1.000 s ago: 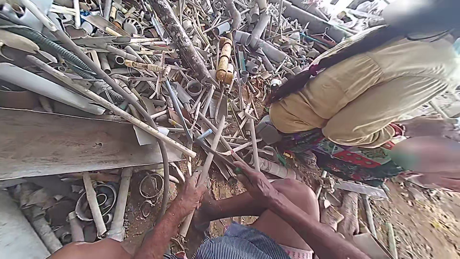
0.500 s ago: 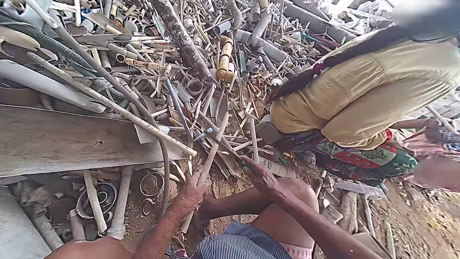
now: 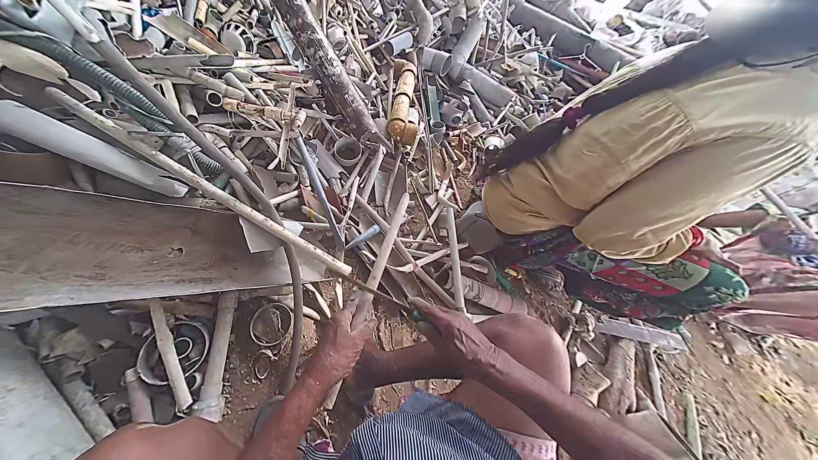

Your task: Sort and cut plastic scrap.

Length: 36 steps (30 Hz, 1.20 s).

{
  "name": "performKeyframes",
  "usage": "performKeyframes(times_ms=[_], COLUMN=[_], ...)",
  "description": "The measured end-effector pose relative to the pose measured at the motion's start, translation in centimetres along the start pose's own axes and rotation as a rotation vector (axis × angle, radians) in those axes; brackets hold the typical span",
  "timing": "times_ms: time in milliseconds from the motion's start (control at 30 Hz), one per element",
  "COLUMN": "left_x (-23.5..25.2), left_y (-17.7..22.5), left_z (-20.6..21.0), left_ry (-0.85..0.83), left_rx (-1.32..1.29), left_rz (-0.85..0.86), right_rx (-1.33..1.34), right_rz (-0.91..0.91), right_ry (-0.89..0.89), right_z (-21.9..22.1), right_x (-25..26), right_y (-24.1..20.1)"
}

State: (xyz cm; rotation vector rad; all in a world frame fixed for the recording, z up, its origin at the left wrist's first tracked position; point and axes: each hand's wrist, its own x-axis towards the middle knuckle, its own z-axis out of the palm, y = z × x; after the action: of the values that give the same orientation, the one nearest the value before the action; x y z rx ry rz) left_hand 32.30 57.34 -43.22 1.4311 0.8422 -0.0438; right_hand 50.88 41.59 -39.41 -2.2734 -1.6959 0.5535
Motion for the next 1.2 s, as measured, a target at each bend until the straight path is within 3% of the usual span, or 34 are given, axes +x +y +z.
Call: performKeyframes(times_ms=[100, 167, 267, 333, 400, 500, 600, 633, 733, 800, 900, 1000, 1067, 1133, 1200], left_x=[-0.4, -0.1, 0.7, 0.3, 0.1, 0.2, -0.4, -0.6, -0.5, -0.2, -0.4, -0.6, -1.1, -1.7, -1.9], left_y=[0.5, 0.6, 0.3, 0.2, -0.3, -0.3, 0.2, 0.3, 0.0, 0.1, -0.1, -0.1, 0.1, 0.3, 0.3], left_z=[0.4, 0.7, 0.5, 0.2, -0.1, 0.1, 0.1, 0.2, 1.0, 0.9, 0.2, 0.0, 0.1, 0.3, 0.8], left_ry=[0.060, 0.074, 0.037, 0.008, 0.016, 0.028, 0.050, 0.043, -0.015, -0.026, 0.001, -0.017, -0.045, -0.087, -0.087], left_rx=[0.026, 0.016, -0.037, -0.094, -0.147, -0.185, -0.172, -0.165, -0.091, -0.044, -0.062, -0.140, -0.200, -0.221, -0.199], left_rz=[0.054, 0.051, 0.018, 0.012, -0.002, 0.006, 0.020, 0.024, -0.010, -0.012, -0.010, -0.010, -0.042, -0.041, -0.028], right_rx=[-0.101, -0.113, -0.005, 0.026, 0.068, 0.047, -0.022, -0.042, -0.118, -0.074, 0.012, -0.001, -0.068, -0.102, -0.125], right_rz=[-0.233, -0.239, 0.184, 0.299, 0.234, 0.010, -0.124, -0.053, 0.482, 0.594, 0.337, -0.010, -0.158, -0.123, 0.178], right_ry=[0.100, 0.106, 0.018, 0.145, 0.171, 0.008, 0.084, 0.124, -0.007, 0.096, 0.282, 0.120, 0.091, 0.169, 0.094], right_z=[2.1, 1.5, -2.7, -5.1, -4.7, -0.7, 2.1, 1.7, -4.1, -6.8, -5.7, -0.4, 2.4, 2.0, -1.7], right_x=[-0.3, 1.4, 5.9, 7.7, 6.7, 2.3, 1.4, 2.4, 7.2, 9.1, 6.6, 1.2, -0.5, 0.8, 4.1], right_y=[0.7, 2.1, 3.9, 5.6, 4.5, 0.9, 0.1, 1.3, 7.2, 9.9, 6.0, 0.5, -0.5, 1.3, 3.9])
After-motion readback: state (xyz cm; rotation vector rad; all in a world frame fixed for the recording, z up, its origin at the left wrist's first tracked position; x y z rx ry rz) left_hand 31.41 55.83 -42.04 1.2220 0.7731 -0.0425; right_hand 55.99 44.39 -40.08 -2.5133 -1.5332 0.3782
